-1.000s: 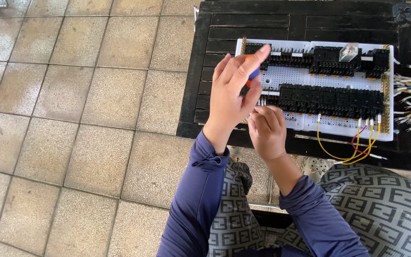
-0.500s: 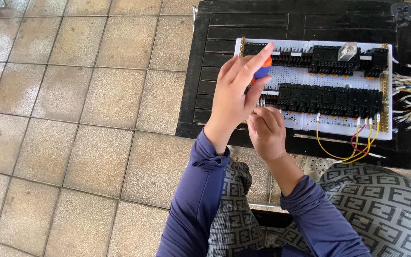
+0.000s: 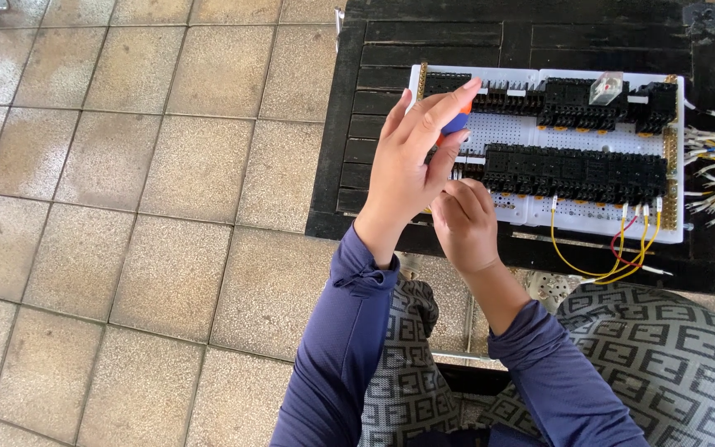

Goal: Tightening screws on an electrical terminal block to secure wires using a screwdriver.

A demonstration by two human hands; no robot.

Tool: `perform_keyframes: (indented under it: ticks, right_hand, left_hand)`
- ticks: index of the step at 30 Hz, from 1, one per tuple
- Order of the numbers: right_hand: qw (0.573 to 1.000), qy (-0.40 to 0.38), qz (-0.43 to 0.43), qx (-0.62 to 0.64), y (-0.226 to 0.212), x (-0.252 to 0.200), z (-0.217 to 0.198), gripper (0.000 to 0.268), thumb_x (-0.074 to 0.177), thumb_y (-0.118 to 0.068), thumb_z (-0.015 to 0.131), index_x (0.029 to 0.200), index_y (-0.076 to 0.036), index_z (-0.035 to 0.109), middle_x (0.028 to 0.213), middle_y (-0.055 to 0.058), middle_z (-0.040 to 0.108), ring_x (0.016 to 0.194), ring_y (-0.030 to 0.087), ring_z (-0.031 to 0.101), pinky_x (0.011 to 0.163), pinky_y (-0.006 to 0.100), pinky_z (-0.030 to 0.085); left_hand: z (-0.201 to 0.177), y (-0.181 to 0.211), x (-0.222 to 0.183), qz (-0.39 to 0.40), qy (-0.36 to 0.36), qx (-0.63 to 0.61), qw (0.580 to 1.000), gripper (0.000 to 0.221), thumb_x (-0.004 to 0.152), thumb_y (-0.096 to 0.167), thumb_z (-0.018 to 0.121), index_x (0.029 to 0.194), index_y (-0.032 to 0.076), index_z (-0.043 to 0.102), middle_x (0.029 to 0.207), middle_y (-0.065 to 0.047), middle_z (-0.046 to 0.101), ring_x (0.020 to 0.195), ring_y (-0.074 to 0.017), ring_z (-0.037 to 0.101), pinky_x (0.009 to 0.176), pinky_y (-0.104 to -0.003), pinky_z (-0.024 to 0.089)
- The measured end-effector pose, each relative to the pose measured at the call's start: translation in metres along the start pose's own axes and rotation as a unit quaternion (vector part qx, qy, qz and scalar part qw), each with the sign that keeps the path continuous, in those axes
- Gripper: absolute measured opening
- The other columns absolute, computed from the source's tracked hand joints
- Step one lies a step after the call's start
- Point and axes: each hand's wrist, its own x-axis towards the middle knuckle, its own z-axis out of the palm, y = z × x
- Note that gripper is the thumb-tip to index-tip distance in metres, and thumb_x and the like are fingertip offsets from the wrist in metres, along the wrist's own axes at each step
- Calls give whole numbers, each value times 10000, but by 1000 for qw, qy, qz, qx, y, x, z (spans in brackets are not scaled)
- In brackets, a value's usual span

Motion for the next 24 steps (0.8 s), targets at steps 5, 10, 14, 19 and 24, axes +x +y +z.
perform_keyframes:
  ticks: [5, 10, 14, 19, 24]
  right_hand:
    - [1000, 3, -11, -6, -2, 7, -1, 248, 872, 187, 752, 814, 10, 589, 966, 150, 647, 914, 345, 624, 807, 401, 570]
    - [996, 66, -53, -6, 1, 9, 1, 220, 839, 153, 715, 739, 2, 589, 846, 132, 588, 804, 309, 627, 704, 364, 571]
    - [997, 64, -48, -17, 5, 4, 5, 222, 832, 139, 739, 745, -11, 600, 861, 122, 601, 828, 299, 632, 719, 358, 573]
    - [1000, -5, -21, 19, -1, 12, -7, 245, 834, 230, 737, 833, 21, 607, 880, 144, 604, 884, 346, 595, 811, 415, 554]
    - [1000, -2, 22, 5, 9, -2, -2, 239, 850, 150, 798, 853, 15, 601, 966, 144, 653, 907, 320, 598, 827, 386, 548]
  left_hand:
    - [8, -6, 4, 17, 23, 51, 998, 446, 1141, 206, 653, 1511, 353, 450, 1351, 116, 675, 1205, -51, 683, 1326, -454, 420]
    - [19, -19, 10, 79, 128, 55, 987, 483, 971, 345, 771, 1424, 352, 604, 1000, 86, 540, 916, -122, 655, 1056, -352, 526]
    - [18, -17, 9, 90, 119, 41, 988, 480, 995, 310, 748, 1447, 334, 588, 1035, 60, 569, 1004, -135, 681, 1090, -365, 500]
    - [1, 4, 3, 22, 0, -6, 1000, 531, 1117, 113, 567, 1587, 276, 382, 1525, 35, 579, 1399, -152, 620, 1382, -539, 348]
    - [6, -5, 3, 34, 14, 5, 999, 511, 1137, 77, 595, 1553, 317, 422, 1372, 41, 618, 1303, -138, 627, 1267, -450, 443]
